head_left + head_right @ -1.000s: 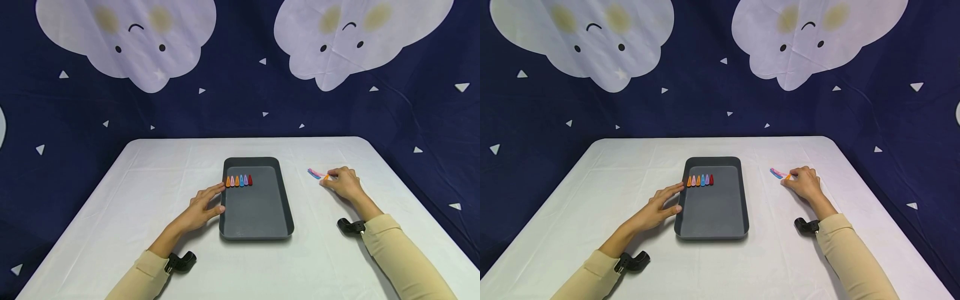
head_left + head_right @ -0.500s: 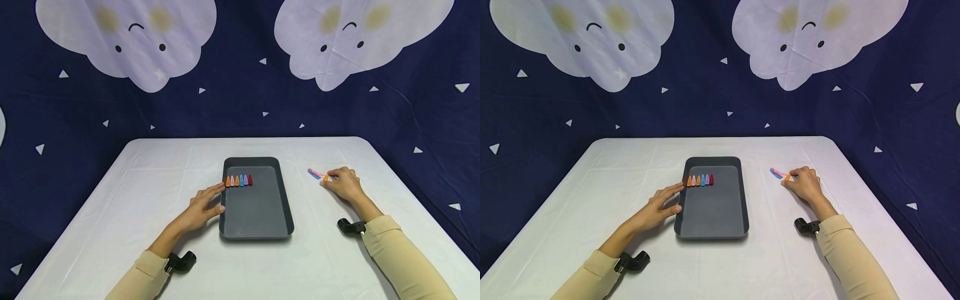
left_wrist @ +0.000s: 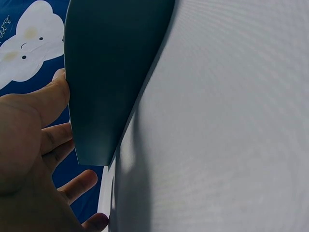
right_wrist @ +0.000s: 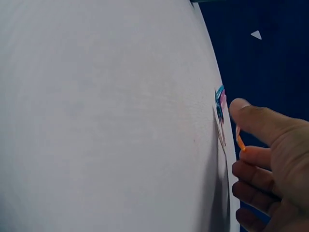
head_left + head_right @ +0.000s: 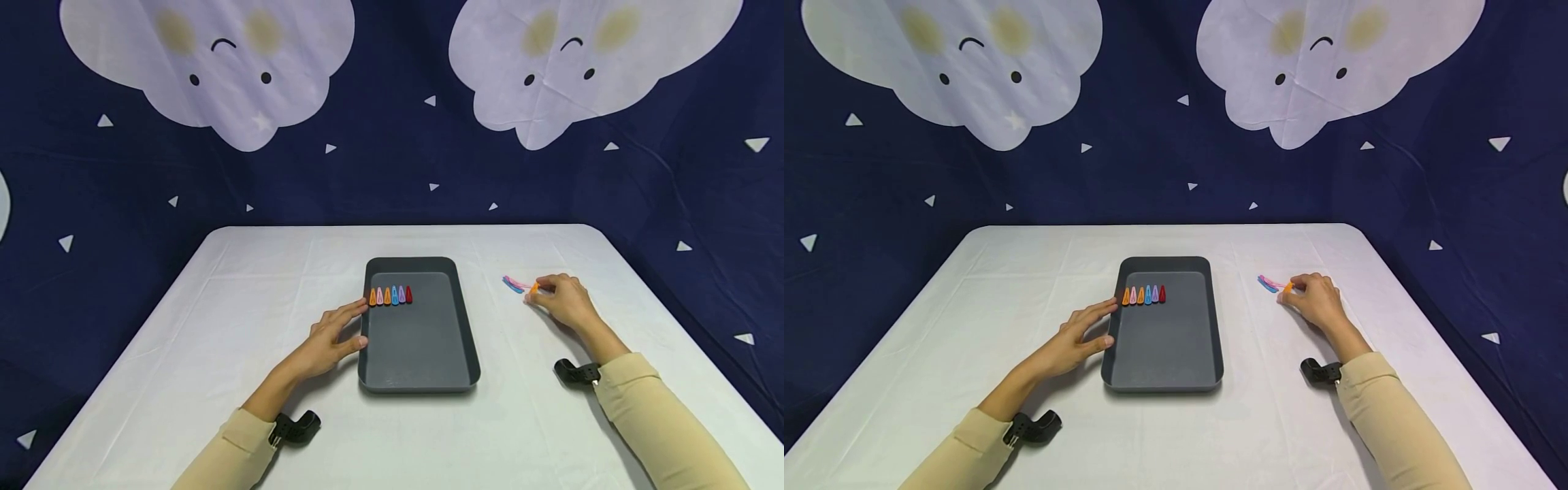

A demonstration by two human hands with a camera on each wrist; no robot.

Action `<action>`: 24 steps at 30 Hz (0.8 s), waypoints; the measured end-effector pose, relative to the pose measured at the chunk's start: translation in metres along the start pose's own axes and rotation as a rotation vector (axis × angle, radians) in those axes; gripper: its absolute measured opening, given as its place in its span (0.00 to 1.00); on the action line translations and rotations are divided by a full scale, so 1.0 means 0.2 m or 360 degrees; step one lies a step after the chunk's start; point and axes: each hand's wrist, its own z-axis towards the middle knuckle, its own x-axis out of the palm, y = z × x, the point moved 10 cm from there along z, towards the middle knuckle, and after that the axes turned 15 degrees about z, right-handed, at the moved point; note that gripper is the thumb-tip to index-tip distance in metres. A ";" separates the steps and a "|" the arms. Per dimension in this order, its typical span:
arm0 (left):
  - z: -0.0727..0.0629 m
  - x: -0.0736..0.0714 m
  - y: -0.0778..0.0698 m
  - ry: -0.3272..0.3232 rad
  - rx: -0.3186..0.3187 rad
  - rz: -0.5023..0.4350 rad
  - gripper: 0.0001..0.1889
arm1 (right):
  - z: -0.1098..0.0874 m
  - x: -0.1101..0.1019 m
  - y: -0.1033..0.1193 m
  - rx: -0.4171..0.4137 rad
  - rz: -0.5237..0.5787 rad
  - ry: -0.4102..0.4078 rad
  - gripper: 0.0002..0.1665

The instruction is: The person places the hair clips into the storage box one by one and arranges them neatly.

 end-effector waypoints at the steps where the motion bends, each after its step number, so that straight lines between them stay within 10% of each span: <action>1: 0.00 0.00 0.00 -0.0001 0.0001 0.0001 0.31 | 0.00 0.00 0.01 -0.0010 0.0004 0.0002 0.33; 24: 0.00 0.00 0.00 0.0005 0.0005 0.0015 0.31 | 0.00 -0.02 0.29 -0.0172 0.0125 0.0031 0.32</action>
